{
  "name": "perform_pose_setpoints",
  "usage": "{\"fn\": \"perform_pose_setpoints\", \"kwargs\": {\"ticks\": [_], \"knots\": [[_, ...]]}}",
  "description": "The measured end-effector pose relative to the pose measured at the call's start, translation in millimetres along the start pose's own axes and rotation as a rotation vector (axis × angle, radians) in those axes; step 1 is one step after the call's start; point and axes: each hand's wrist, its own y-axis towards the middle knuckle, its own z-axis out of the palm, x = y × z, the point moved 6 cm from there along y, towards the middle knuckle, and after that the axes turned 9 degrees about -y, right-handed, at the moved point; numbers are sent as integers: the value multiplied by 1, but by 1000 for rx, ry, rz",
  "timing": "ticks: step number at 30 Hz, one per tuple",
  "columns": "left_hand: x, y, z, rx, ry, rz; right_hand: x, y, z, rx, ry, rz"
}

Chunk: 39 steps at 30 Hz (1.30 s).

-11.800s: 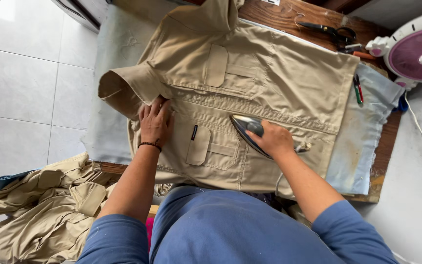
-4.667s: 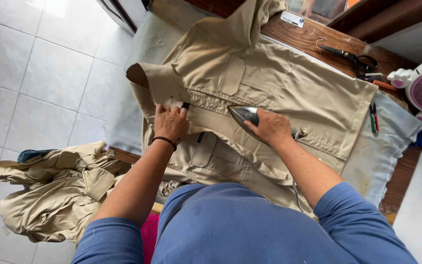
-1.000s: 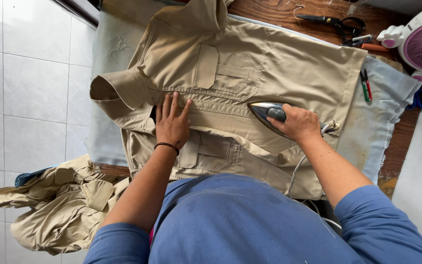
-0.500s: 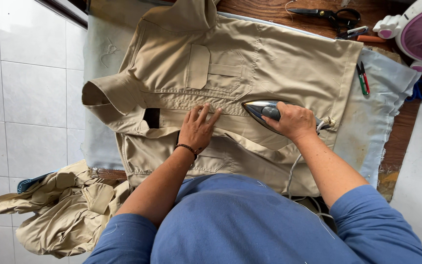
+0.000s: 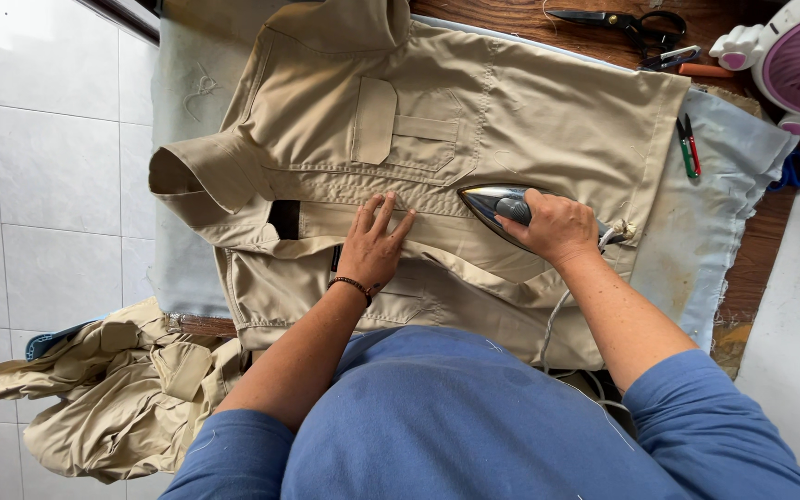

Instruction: The person irons a beige shirt on a table, smoothing the front, sleeves, and cuffs with an iron. They briefly use scissors to snip a thread, then continue ironing different sections of the garment.

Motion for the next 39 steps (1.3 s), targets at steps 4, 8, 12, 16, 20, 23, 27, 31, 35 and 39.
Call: {"fn": "perform_pose_setpoints", "kwargs": {"ticks": [4,8,12,16,20,23,27,31,35,39], "knots": [[-1,2,-4,16,-14,-23,1,1,-6,8,-9,3],[-3,7,-5,9,-26,-48,2,1,-9,0,-19,5],[-5,9,-7,17,20,-67,2,2,-8,8,-13,14],[-4,8,-5,16,12,-65,1,1,-6,16,-1,10],[0,4,-5,23,-14,-60,2,-5,-3,-56,-34,-96],[0,-3,-8,35,-11,-44,-3,-10,-4,-54,-38,-134],[3,-8,-3,28,-1,-44,-17,-7,3,-21,-23,5],[-1,1,-5,41,33,-41,9,5,-24,-40,38,-84],[-2,4,-11,96,72,-42,39,8,-15,-80,123,-58],[0,1,-19,168,51,-45,31,-1,9,-89,111,-56]]}}
